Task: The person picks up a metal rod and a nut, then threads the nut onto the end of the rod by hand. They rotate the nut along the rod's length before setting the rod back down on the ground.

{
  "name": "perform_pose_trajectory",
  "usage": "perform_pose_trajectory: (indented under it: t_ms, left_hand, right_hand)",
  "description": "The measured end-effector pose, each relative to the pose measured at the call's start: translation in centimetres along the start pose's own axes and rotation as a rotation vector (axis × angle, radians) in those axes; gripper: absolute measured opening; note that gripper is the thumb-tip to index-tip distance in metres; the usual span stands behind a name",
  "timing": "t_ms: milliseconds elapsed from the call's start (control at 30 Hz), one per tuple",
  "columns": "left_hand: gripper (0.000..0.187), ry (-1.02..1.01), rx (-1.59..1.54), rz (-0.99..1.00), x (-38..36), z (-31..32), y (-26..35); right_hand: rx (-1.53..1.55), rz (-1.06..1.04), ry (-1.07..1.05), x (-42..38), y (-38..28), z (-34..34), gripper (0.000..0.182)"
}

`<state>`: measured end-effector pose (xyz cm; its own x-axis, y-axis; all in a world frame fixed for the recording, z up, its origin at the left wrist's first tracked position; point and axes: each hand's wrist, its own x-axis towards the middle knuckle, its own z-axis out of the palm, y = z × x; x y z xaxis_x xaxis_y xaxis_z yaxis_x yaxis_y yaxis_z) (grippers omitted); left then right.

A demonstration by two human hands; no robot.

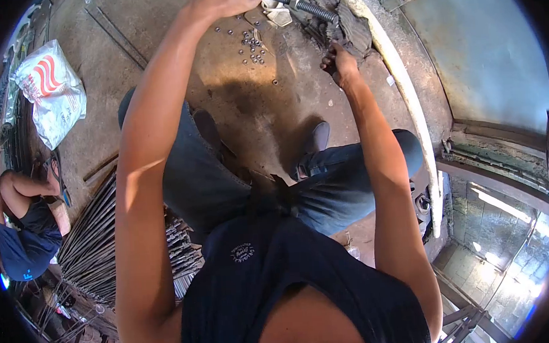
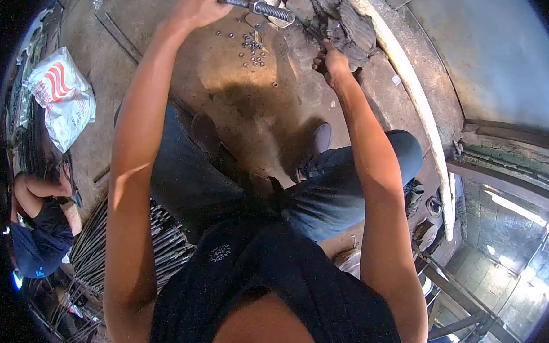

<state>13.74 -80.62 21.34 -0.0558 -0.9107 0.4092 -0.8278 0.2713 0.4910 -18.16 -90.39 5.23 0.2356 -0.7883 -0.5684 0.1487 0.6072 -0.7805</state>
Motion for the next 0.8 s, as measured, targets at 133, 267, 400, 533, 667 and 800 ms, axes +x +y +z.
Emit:
perform_pose_trajectory:
  t_ms: [133,267,400,533,667,800]
  left_hand:
    - [0.033,-0.003,-0.063,0.054,-0.6,0.0,-0.5]
    - [0.035,-0.123,-0.014,-0.013,-0.6,-0.7,0.3]
    - [0.033,-0.154,0.042,0.0,-0.3,-0.6,0.8]
    - [0.032,-0.205,0.05,-0.011,1.1,-0.2,0.8]
    - [0.031,-0.229,-0.054,-0.021,1.7,1.7,-0.3]
    - [0.033,-0.327,0.034,-0.041,2.1,1.4,0.2]
  right_hand:
    - [-0.227,-0.069,0.073,2.3,3.1,1.8,0.016]
    - [-0.327,-0.048,-0.002,5.1,6.9,3.8,0.014]
    - [-0.435,0.078,-0.083,6.7,10.3,6.0,0.016]
    - [-0.532,0.081,-0.134,10.0,14.6,6.9,0.019]
    - [-0.832,-0.131,-0.139,13.2,19.5,7.8,0.024]
    - [-1.341,-0.665,-0.121,15.2,23.1,9.4,0.039]
